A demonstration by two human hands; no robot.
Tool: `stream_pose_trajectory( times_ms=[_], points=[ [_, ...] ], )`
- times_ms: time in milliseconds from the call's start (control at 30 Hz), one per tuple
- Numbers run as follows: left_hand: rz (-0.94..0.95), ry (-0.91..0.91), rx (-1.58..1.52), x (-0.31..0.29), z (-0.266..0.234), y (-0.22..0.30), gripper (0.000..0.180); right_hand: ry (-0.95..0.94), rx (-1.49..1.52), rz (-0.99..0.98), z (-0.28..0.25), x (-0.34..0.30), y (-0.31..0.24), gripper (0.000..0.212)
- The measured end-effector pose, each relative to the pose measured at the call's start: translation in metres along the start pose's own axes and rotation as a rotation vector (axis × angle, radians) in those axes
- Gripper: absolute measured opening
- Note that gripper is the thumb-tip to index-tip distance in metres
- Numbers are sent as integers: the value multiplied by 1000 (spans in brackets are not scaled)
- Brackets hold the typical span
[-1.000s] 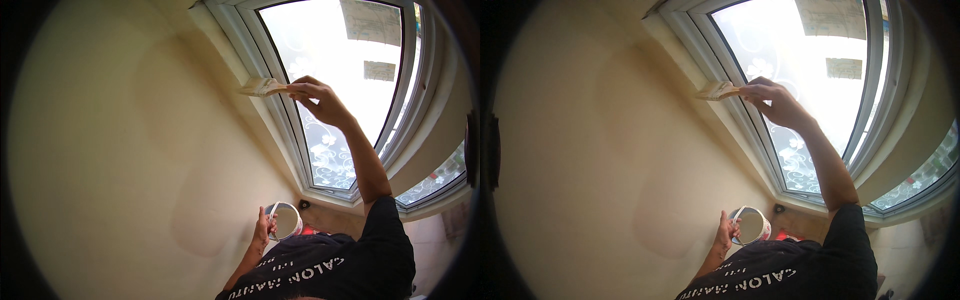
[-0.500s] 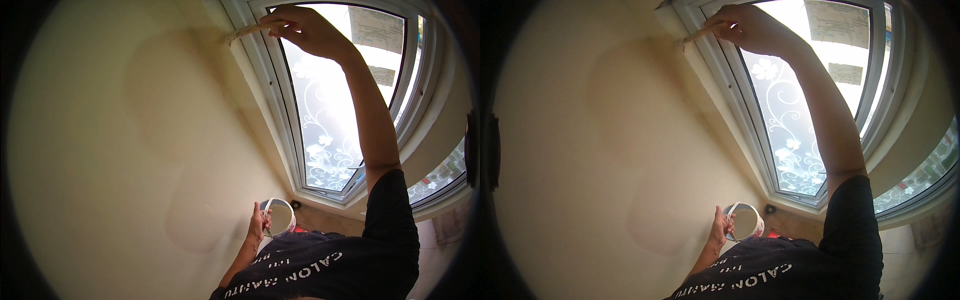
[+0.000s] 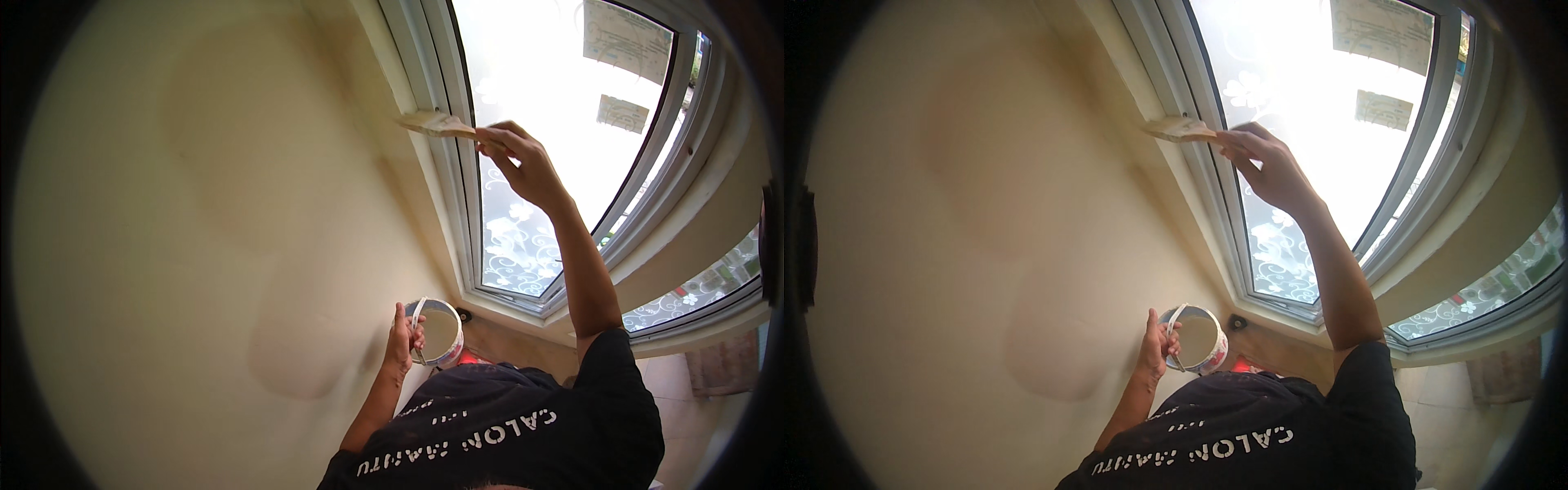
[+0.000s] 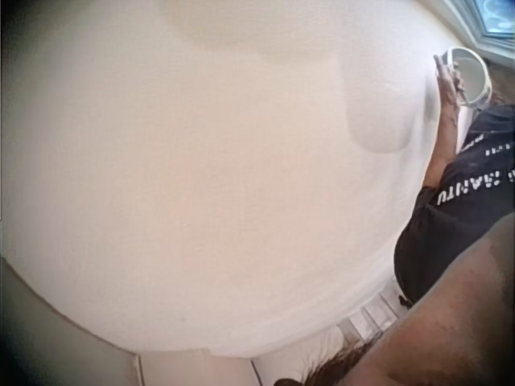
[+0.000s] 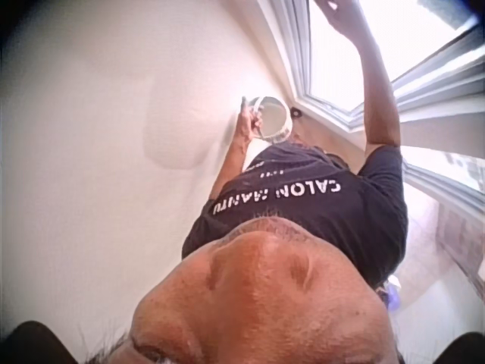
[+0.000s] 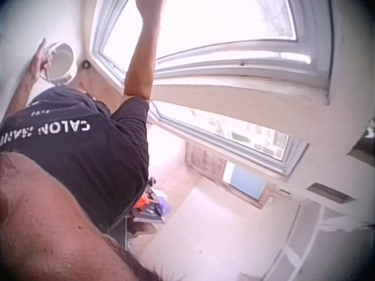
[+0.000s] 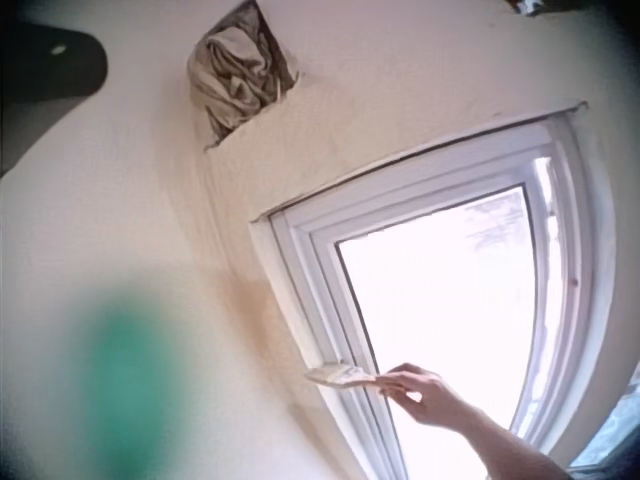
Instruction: The person prepares a wall surface by wiping it with a cloth and then applies paint to the wall around a window frame using a brush and a small container of paint.
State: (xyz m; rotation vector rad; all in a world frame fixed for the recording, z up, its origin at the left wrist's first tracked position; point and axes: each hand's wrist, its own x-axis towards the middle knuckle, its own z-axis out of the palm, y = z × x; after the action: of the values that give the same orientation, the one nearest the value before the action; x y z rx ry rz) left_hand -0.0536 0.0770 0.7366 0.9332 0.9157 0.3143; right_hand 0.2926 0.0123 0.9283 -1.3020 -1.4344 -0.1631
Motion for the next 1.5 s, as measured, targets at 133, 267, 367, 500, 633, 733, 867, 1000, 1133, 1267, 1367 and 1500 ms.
stream_pose_trajectory(
  times_ms=[133, 267, 367, 500, 633, 733, 867, 1000, 1133, 1267, 1367, 1500],
  points=[
    [6, 10, 2, 0, 1, 2, 78, 1, 26, 112, -4, -41, 1, 25],
    [65, 26, -35, 5, 3, -2, 78, 48, 205, 427, -2, -85, -22, 25],
    [96, 6, -22, 4, 3, -2, 79, 54, 338, 626, -2, -123, -43, 28],
    [128, -17, -4, -2, 8, 5, 80, -36, 325, 760, 9, -161, -67, 23],
    [123, -16, 15, -12, 15, 16, 84, -183, 297, 848, 41, -179, -78, 20],
    [161, -44, 25, -15, 14, 18, 87, -292, 218, 875, 72, -186, -80, 21],
    [189, -74, 29, -14, 16, 21, 87, -488, 14, 730, 127, -195, -61, 25],
    [208, -104, 25, -15, 17, 24, 88, -634, -159, 645, 171, -200, -36, 26],
    [217, -131, 22, -16, 17, 26, 90, -731, -270, 619, 190, -196, -27, 25],
    [223, -141, 37, -15, 19, 27, 91, -758, -247, 612, 196, -199, -21, 27],
    [214, -141, 31, -15, 19, 25, 91, -810, -257, 624, 199, -198, -23, 30],
    [195, -159, 29, -13, 19, 24, 91, -787, -244, 618, 206, -209, -12, 31]
  ],
)
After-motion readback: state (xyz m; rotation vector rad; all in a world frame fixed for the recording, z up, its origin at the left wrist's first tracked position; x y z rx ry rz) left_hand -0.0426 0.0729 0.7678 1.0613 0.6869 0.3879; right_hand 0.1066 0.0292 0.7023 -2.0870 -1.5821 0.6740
